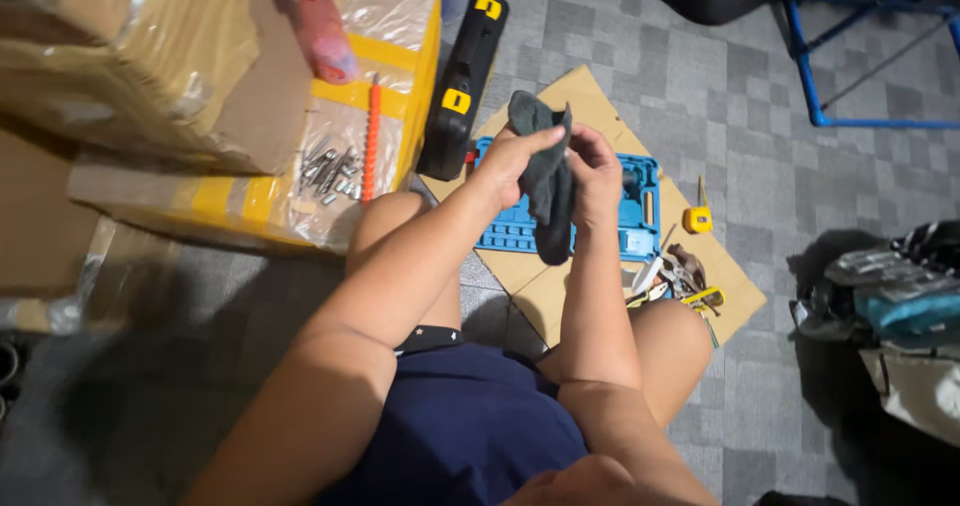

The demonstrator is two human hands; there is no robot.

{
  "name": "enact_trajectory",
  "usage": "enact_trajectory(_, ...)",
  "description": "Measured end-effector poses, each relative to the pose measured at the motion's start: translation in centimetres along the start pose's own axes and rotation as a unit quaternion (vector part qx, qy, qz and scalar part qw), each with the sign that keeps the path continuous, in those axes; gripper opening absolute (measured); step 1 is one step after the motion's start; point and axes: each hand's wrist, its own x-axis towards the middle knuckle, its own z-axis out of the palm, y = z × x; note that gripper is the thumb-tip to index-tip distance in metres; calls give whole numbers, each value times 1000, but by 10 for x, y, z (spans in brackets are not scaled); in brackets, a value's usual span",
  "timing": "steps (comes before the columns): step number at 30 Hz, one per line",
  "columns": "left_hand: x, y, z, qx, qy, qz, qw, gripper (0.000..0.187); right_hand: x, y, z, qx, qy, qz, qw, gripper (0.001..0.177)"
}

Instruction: The person sprays a cleaning solution into a blue toolbox and wipes the interior and exterior with a dark cloth. They then pick up a cordless drill, wipe it with the cloth, and place it back into the toolbox.

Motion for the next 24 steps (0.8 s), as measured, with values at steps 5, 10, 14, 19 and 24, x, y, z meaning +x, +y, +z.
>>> enact_trajectory(5,7,11,13,100,25,42,994,28,12,-21,17,-212,1,-86,973,34)
enact_trajectory(10,31,33,11,129,26,53,990,27,34,-43,24,-311,-19,-71,948,32)
enact_trajectory(14,54,52,12,171,29,81,981,30,57,-31,4,-48,0,18,999,27)
enact_trajectory(19,72,65,-1,164,140,150,965,34,59,56,-87,32,83,126,988,26)
enact_trajectory(24,72,72,-10,65,50,123,989,34,1,180,-173,63,211,283,934,17)
